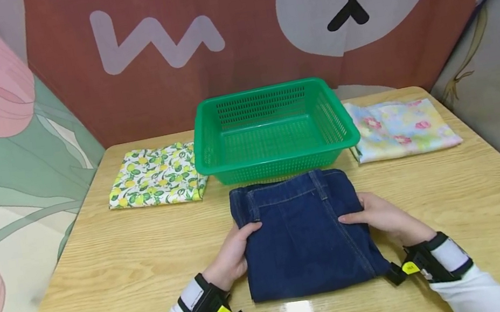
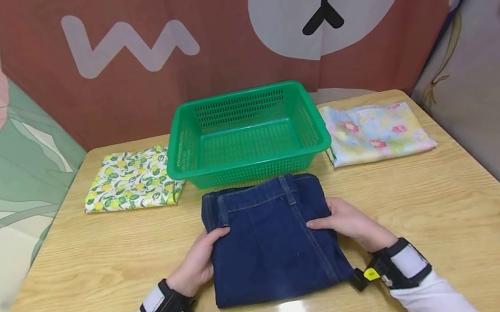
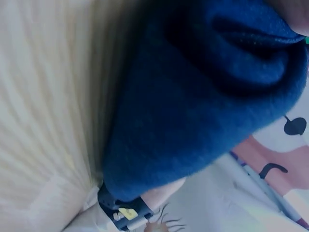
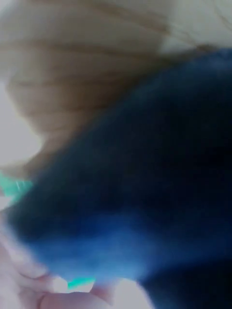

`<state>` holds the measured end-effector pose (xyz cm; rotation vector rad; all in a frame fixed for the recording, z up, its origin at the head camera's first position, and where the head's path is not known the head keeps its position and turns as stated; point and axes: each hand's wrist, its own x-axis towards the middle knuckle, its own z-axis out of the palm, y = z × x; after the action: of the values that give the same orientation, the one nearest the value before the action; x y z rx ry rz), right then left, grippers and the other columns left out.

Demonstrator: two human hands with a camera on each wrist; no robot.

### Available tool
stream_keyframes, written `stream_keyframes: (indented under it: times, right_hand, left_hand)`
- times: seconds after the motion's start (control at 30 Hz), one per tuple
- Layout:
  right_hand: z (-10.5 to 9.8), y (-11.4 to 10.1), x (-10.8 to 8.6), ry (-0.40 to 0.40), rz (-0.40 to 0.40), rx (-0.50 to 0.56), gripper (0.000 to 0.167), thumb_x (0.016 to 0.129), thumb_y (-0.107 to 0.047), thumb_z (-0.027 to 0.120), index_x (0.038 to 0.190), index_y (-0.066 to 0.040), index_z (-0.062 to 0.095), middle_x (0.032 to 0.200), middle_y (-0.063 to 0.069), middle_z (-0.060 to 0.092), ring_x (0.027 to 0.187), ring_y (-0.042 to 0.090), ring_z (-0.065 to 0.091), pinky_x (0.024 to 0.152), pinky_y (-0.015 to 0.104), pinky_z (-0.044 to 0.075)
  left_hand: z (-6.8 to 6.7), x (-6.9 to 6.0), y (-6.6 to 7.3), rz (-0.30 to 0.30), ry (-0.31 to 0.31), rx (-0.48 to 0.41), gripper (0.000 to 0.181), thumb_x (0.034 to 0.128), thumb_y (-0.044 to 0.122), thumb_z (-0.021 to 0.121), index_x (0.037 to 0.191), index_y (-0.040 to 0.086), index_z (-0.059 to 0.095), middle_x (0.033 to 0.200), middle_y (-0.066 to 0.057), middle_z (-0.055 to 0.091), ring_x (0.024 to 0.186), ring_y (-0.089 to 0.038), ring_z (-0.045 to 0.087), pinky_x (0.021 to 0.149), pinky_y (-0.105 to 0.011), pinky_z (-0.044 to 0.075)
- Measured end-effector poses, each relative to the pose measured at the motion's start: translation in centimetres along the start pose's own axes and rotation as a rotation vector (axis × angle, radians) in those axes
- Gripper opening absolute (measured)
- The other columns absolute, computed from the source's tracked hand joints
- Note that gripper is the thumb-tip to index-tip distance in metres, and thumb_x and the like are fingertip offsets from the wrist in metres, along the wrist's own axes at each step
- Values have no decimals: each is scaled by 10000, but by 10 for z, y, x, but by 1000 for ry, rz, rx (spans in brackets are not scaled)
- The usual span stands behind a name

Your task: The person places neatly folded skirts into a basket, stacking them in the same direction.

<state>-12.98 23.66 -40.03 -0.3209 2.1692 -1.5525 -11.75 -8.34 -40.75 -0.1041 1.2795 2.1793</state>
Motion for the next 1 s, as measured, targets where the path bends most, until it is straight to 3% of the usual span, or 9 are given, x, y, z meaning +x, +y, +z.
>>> stream_keyframes:
  times: [0.17, 0.33, 0.43, 0.57, 0.7, 0.83, 1.0]
  right_hand:
    - [2, -4, -1, -39, -37, 102, 437, 927, -134, 595, 1252, 138, 490, 1013, -66, 707, 907, 91, 671, 828, 241, 519]
    - [4, -14, -6, -98, -101, 215, 296, 941, -72, 554, 1225, 6, 532, 1023, -98, 701, 921, 99, 674, 803, 267, 542]
    - [3, -22, -11, -103, -128, 203, 280, 944, -71, 548, 1223, -56, 531, 1049, -113, 692, 940, 89, 667, 812, 258, 538]
    - [6, -33, -16, -54, -113, 171, 385, 948, -100, 553, 1307, 2, 458, 1083, -131, 673, 980, 75, 649, 848, 243, 520]
    - [12, -48, -20, 29, -98, 98, 538, 940, -147, 579, 1389, 43, 351, 1182, -1, 649, 1015, 62, 628, 873, 238, 500]
    - [15, -67, -22, 139, -99, -60, 623, 920, -222, 623, 1423, -8, 325, 1286, 170, 579, 1074, 128, 613, 883, 264, 500]
    - [14, -91, -16, 311, -122, -150, 658, 914, -283, 633, 1456, -109, 304, 1369, 130, 516, 1180, 252, 550, 893, 226, 489]
  left_hand:
    - [6, -7, 6, 11, -4, 6, 446, 974, 137, 422, 1387, 94, 260, 1080, 43, 625, 956, -94, 643, 828, -267, 534]
    - [16, -22, 18, -4, -10, -12, 361, 972, 144, 434, 1320, 125, 341, 1062, 53, 640, 953, -88, 643, 829, -260, 534]
    - [21, -31, 28, 7, -60, 1, 308, 976, 138, 423, 1281, 133, 381, 1062, 56, 650, 952, -85, 647, 829, -257, 535]
    - [25, -39, 43, 65, -141, 64, 262, 978, 124, 410, 1240, 132, 416, 1041, 54, 672, 927, -86, 664, 800, -253, 546]
    - [31, -45, 58, 119, -135, 190, 348, 967, 128, 418, 1310, 102, 368, 1065, 50, 660, 925, -92, 663, 799, -267, 545]
    - [38, -48, 73, 188, -85, 391, 513, 956, 135, 445, 1426, 104, 243, 1255, -53, 579, 1007, -114, 631, 873, -305, 513]
    - [45, -45, 98, 298, -14, 649, 589, 957, 148, 496, 1475, 174, 218, 1435, -97, 436, 1215, -216, 525, 1022, -405, 417]
